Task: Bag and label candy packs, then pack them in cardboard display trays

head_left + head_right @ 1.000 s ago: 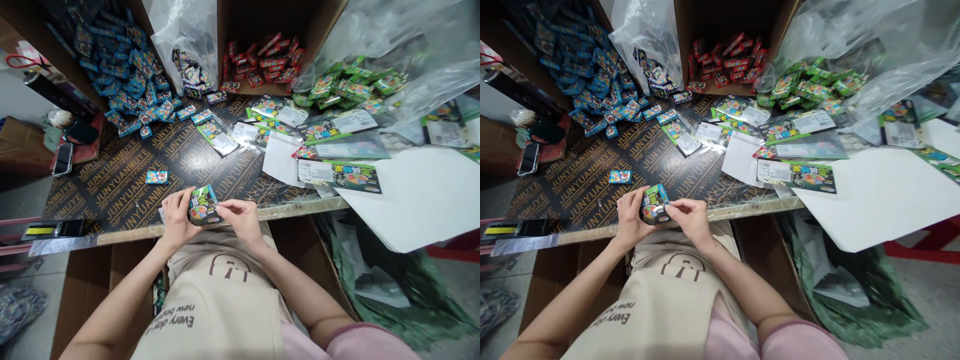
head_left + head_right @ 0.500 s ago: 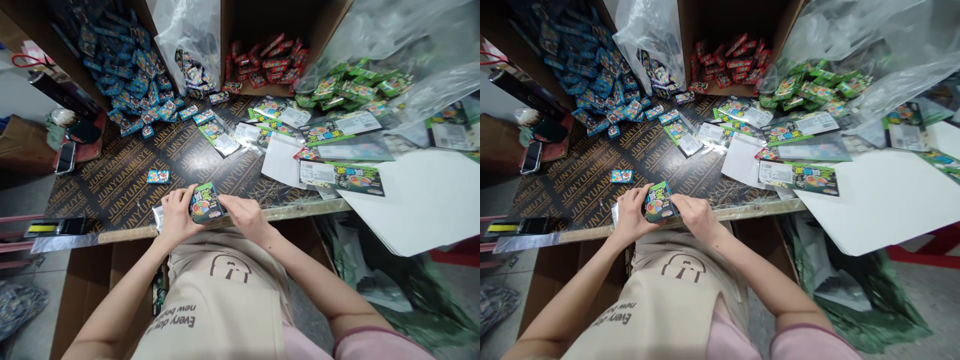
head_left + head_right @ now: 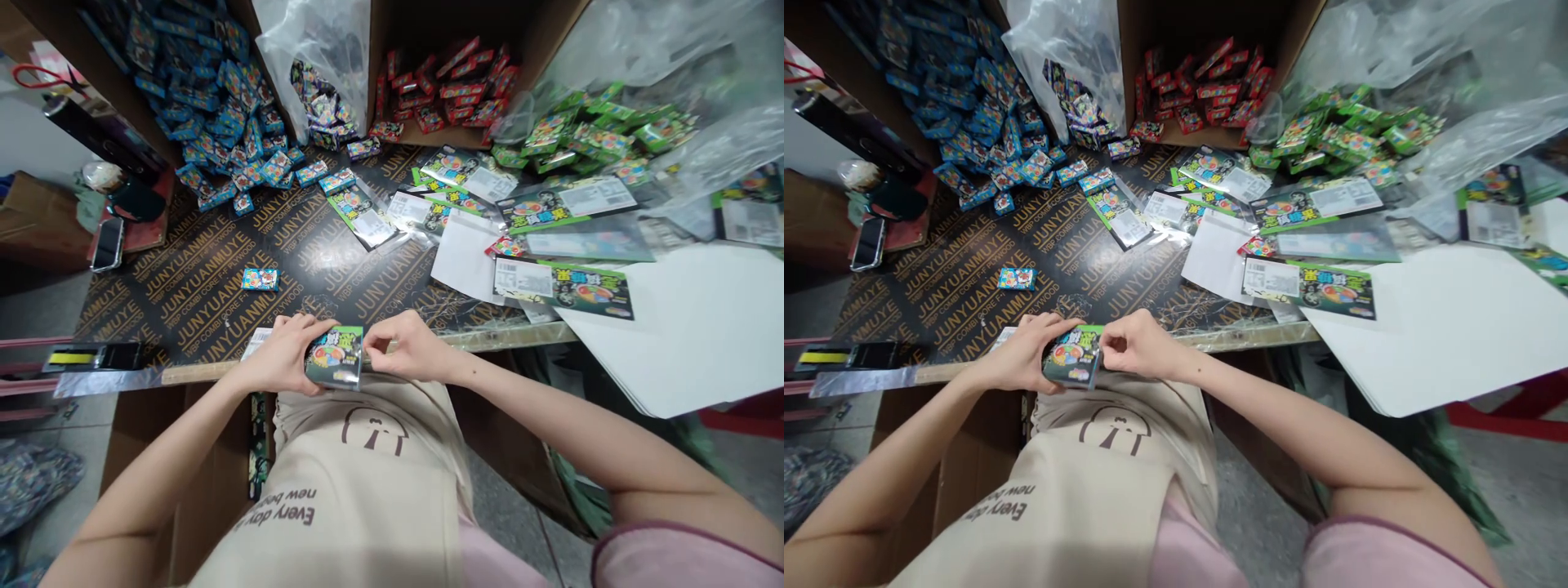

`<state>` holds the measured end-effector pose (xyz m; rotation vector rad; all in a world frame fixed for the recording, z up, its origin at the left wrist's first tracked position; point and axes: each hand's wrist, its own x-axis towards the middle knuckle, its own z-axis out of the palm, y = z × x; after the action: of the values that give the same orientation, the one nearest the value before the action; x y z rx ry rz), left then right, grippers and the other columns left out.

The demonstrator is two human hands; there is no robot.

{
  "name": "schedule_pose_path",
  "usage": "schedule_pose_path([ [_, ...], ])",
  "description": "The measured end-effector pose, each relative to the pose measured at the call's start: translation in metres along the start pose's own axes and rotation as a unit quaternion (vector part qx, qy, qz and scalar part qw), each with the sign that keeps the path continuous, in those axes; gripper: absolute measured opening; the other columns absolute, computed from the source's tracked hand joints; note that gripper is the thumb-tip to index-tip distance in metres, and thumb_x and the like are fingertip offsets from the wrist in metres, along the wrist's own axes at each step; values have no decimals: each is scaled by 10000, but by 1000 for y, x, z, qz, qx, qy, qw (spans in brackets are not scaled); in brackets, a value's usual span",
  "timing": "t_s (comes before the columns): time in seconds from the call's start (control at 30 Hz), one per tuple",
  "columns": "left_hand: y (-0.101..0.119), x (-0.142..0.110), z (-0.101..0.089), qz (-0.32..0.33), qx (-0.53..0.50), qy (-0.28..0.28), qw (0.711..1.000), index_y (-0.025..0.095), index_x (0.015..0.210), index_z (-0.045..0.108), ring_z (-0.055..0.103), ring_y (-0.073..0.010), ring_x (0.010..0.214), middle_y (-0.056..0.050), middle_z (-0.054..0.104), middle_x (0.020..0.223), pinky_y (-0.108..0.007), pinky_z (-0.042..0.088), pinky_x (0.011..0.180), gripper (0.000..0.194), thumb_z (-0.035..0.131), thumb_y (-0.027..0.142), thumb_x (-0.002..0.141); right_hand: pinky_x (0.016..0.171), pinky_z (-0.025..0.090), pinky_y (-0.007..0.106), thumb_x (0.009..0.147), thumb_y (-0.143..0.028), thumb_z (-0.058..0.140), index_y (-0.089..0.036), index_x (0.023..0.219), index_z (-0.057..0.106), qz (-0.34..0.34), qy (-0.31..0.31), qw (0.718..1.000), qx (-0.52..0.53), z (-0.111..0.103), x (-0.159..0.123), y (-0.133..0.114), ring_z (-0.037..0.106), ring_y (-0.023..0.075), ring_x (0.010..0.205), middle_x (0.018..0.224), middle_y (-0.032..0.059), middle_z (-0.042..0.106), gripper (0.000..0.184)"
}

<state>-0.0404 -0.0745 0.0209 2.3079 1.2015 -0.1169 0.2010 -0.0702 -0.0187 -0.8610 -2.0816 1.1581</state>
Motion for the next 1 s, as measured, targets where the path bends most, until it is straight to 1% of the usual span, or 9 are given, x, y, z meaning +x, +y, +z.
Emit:
schedule_pose_path([
  [0.07, -4, -1, -4, 16, -31, -37, 999, 220, 1348, 493, 554, -312, 1047, -85, 609, 1113, -413, 377, 923, 912, 807, 403, 511, 514, 447, 195, 756, -182, 559, -151, 673, 658, 74, -28, 991, 111, -4, 0, 0, 598, 104, 515, 565, -11, 649, 133],
  [0.13, -9, -2, -5, 8, -69, -32, 997, 219, 1348, 490, 552, -315, 1097, -92, 609, 1183, -423, 380, 960, 898, 810, 402, 529, 553, 496, 224, 798, -237, 559, -157, 731, 694, 108, -7, 985, 135, -5, -1, 1, 644, 132, 565, 616, 9, 691, 171],
  [0.3, -12, 2, 4, -64, -114, 43, 990, 189, 1375, 441, 541, -314, 1154, -118, 573, 1275, -448, 366, 1009, 940, 817, 417, 544, 833, 547, 337, 864, -293, 570, -223, 981, 745, 44, 159, 986, 10, 12, -7, 1, 703, 204, 890, 1002, 58, 748, 222],
  [0.53, 4, 9, 17, -120, -10, 121, 985, 205, 1325, 471, 557, -326, 1057, -96, 608, 1109, -445, 375, 899, 883, 797, 439, 539, 684, 525, 278, 950, -239, 432, -194, 966, 717, 14, 200, 969, -144, 37, -4, 7, 698, 176, 745, 866, 81, 752, 289],
  [0.63, 5, 7, 19, -126, 1, 111, 986, 194, 1337, 457, 556, -326, 1046, -101, 601, 1111, -437, 371, 883, 889, 780, 446, 548, 604, 465, 246, 937, -197, 422, -152, 874, 690, -38, 163, 965, -203, 33, -3, 11, 651, 150, 642, 741, 85, 715, 279],
  [0.7, 2, 3, 16, -107, 3, 66, 992, 184, 1347, 456, 555, -326, 1047, -105, 599, 1118, -435, 365, 894, 897, 776, 427, 546, 570, 431, 228, 900, -168, 446, -140, 797, 678, -70, 114, 972, -192, 26, -3, 11, 612, 131, 592, 678, 67, 685, 256],
  [0.83, -2, -7, 1, -13, -7, -66, 998, 216, 1333, 495, 563, -323, 1039, -98, 612, 1105, -411, 359, 909, 879, 777, 384, 518, 523, 406, 193, 784, -145, 516, -139, 693, 665, -50, -54, 997, 8, 13, -4, 4, 560, 92, 526, 610, 15, 645, 175],
  [0.9, -2, -8, -8, 43, -25, -126, 991, 249, 1303, 530, 576, -310, 1011, -73, 625, 1074, -384, 369, 899, 840, 771, 363, 506, 512, 425, 183, 727, -144, 543, -141, 679, 660, 32, -142, 978, 150, 12, -4, -2, 584, 94, 514, 574, -9, 628, 126],
  [1.0, -1, -3, -19, 115, -61, -203, 971, 280, 1217, 597, 598, -276, 950, -26, 647, 1014, -339, 388, 872, 741, 772, 341, 500, 509, 474, 195, 692, -173, 585, -145, 667, 642, 158, -236, 901, 327, 19, -5, -7, 628, 114, 498, 562, -24, 633, 68],
])
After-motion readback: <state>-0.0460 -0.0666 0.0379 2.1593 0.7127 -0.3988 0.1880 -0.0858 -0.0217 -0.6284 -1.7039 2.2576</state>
